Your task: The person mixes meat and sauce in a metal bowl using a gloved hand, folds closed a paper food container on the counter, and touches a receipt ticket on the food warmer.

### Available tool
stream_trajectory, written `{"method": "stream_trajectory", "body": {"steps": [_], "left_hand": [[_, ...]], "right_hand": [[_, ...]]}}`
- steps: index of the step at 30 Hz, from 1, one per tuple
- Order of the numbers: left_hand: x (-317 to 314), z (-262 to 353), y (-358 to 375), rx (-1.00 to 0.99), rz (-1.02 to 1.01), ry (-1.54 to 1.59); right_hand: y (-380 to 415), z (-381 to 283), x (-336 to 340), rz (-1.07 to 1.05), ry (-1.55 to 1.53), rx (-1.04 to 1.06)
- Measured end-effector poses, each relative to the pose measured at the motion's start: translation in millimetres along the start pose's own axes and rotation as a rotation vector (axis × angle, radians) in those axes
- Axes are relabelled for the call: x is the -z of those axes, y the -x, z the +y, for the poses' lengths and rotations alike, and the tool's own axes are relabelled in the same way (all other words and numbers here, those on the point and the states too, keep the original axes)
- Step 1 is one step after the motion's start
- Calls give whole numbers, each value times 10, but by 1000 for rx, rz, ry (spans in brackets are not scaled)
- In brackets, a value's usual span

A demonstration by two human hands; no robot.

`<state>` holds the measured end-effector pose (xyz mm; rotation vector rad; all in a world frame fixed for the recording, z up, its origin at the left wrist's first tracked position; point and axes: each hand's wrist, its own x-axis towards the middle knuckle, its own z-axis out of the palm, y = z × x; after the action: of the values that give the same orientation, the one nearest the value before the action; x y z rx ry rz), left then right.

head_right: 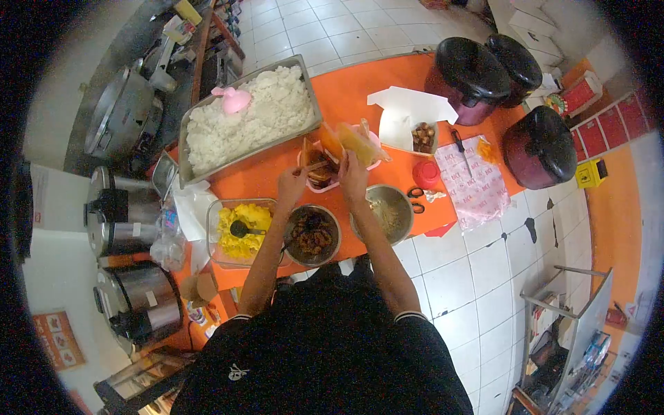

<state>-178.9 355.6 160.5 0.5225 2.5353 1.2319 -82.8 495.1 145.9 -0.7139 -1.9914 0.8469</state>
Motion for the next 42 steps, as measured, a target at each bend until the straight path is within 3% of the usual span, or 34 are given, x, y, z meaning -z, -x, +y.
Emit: {"method": "stream_trajectory", "body": {"steps": [5, 7, 8, 10, 12, 14, 17, 19, 21, 23, 26, 29, 32, 34, 38, 42], "left_hand": [[12, -64, -14, 54, 65, 19], [49, -138, -63, 33, -40, 37], [41, -178, -92, 52, -31, 42], [-23, -210, -125, -91, -44, -23], [-46, -202, -116, -64, -27, 8], [-6, -182, -99, -43, -13, 45], [158, -242, 32, -28, 3, 38], [213, -374, 34, -16, 2, 70], [221, -466, 26, -3, -11, 65], [229, -484, 30, -2, -29, 58], [281, -413, 14, 36, -69, 51], [322, -414, 22, 55, -92, 40], [295, -450, 48, 89, -83, 54], [297, -447, 56, 30, -58, 94], [275, -437, 16, 51, -86, 82], [240, -370, -38, 86, -151, 152]], "right_hand": [[136, 17, 44, -240, -104, -118], [137, -368, 304, 26, 84, 129], [314, -433, 342, 5, 80, 133], [774, -611, 463, -195, 266, 46], [1198, -704, 339, -560, 46, 286], [1619, -666, 66, -856, 92, 338], [1536, -795, 118, -832, 83, 423], [1159, -848, 247, -501, 62, 235], [747, -830, 279, -267, 253, -114], [284, -796, 191, -50, 246, -16], [-39, -234, -127, -87, 284, -50], [-219, 69, -163, -65, 234, 127], [-381, -382, 125, -43, 308, 86], [-459, -501, 190, -136, 291, 71], [-427, -451, 89, -118, 293, 111], [-224, -275, 1, -284, 151, -12]]}}
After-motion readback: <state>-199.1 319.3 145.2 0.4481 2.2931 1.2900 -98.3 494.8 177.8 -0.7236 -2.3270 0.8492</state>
